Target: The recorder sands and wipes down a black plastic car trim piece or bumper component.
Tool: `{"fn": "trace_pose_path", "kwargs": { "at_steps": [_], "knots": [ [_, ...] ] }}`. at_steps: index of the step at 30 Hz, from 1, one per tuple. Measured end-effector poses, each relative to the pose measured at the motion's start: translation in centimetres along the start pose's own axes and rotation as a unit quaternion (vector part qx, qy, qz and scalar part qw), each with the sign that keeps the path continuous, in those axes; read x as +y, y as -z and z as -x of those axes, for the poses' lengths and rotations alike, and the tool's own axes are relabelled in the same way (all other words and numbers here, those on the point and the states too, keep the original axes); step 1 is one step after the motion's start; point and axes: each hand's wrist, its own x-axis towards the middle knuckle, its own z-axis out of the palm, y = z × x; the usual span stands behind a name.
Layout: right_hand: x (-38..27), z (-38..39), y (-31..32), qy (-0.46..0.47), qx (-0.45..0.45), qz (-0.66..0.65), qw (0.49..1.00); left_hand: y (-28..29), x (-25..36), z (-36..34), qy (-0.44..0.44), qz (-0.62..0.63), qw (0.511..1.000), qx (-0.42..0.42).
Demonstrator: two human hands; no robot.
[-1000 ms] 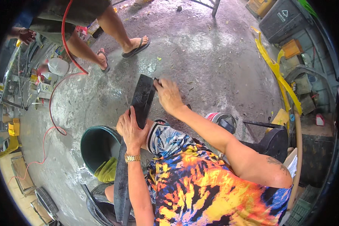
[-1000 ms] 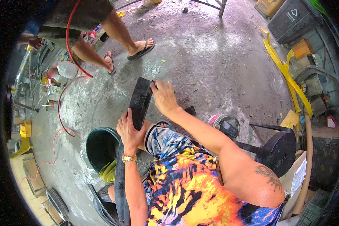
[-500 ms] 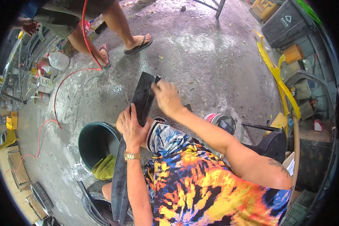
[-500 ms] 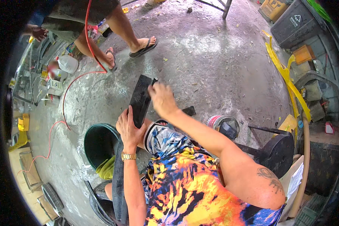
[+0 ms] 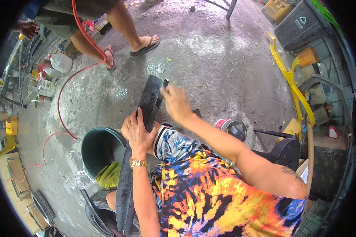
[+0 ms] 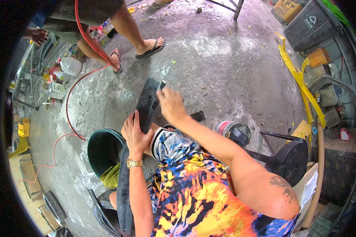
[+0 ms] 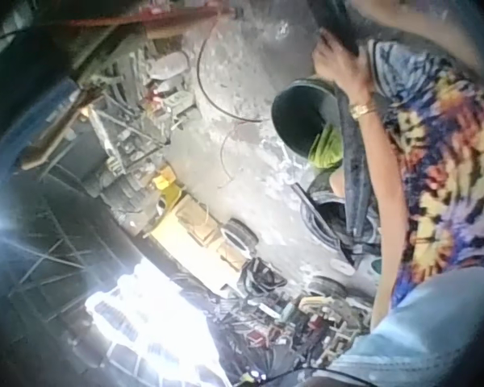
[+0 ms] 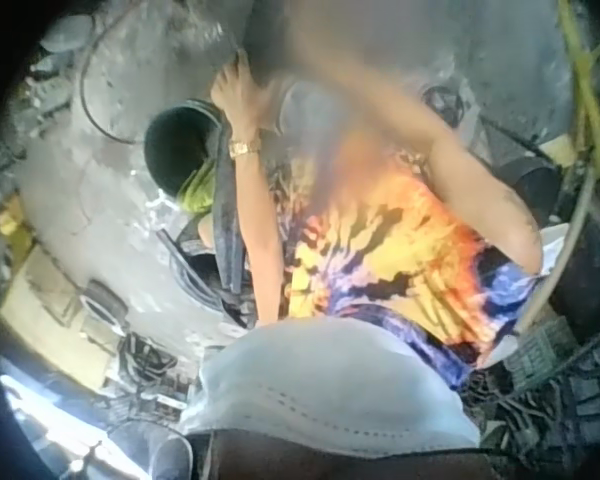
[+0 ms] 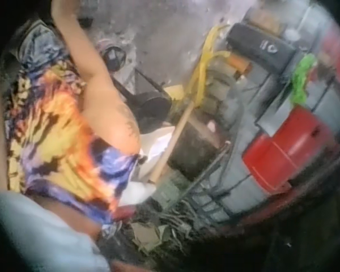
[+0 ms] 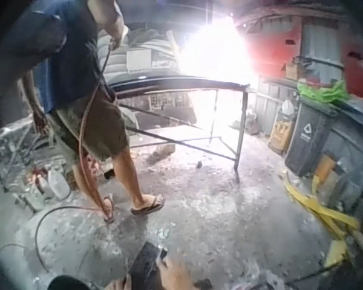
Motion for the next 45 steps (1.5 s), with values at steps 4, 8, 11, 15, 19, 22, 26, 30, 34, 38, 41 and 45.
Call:
{"fn": "trace_pose_path", "kwargs": {
  "at_steps": [4, 8, 11, 15, 19, 22, 26, 30, 34, 38, 41, 45],
  "knots": [
    [0.9, -0.8, 0.6, 0.023, 0.008, 0.012, 1.000, -0.1, -0.3, 0.0, -0.004, 0.006, 1.000, -0.010],
    [-0.7, 1.2, 0.1, 0.031, -0.005, 0.007, 0.999, 0.0, -0.1, 0.1, -0.003, 0.001, 1.000, -0.003],
    [1.2, -0.8, 0.2, 0.012, 0.003, 0.015, 1.000, 0.0, 0.0, 0.0, -0.002, 0.007, 1.000, -0.005],
    [0.8, 0.6, -0.6, 0.016, 0.010, 0.025, 1.000, 0.0, -0.3, 0.3, 0.001, 0.011, 1.000, -0.004],
    [1.8, -1.1, 0.1, 0.033, 0.014, 0.030, 0.999, 0.2, 0.0, -0.5, 0.001, 0.003, 1.000, 0.005],
    [-1.4, 2.4, 0.3, 0.080, -0.064, 0.003, 0.995, 0.5, 0.0, -0.1, 0.009, 0.023, 0.999, -0.033],
    [-0.3, 0.6, 1.6, 0.040, -0.074, 0.015, 0.996, 0.8, 0.1, 0.2, 0.022, 0.031, 0.998, -0.044],
    [-3.2, 4.4, 0.9, 0.133, -0.063, -0.030, 0.989, 0.2, -0.1, -0.1, 0.001, 0.007, 1.000, -0.005],
    [-0.3, -0.4, 1.7, 0.058, -0.047, -0.001, 0.997, 0.2, 0.0, -0.2, 0.001, -0.007, 1.000, 0.009],
    [-4.1, 4.9, 1.9, 0.157, -0.103, -0.037, 0.982, 0.1, -0.3, 0.3, -0.015, -0.002, 1.000, 0.004],
    [-0.2, 0.1, 1.4, 0.057, -0.052, -0.008, 0.997, -0.1, -0.3, 0.0, -0.010, -0.008, 1.000, 0.014],
    [-2.1, 3.7, 0.1, 0.130, 0.017, -0.037, 0.991, -0.3, -0.2, -0.1, -0.011, -0.008, 1.000, 0.019]
  ]
}}
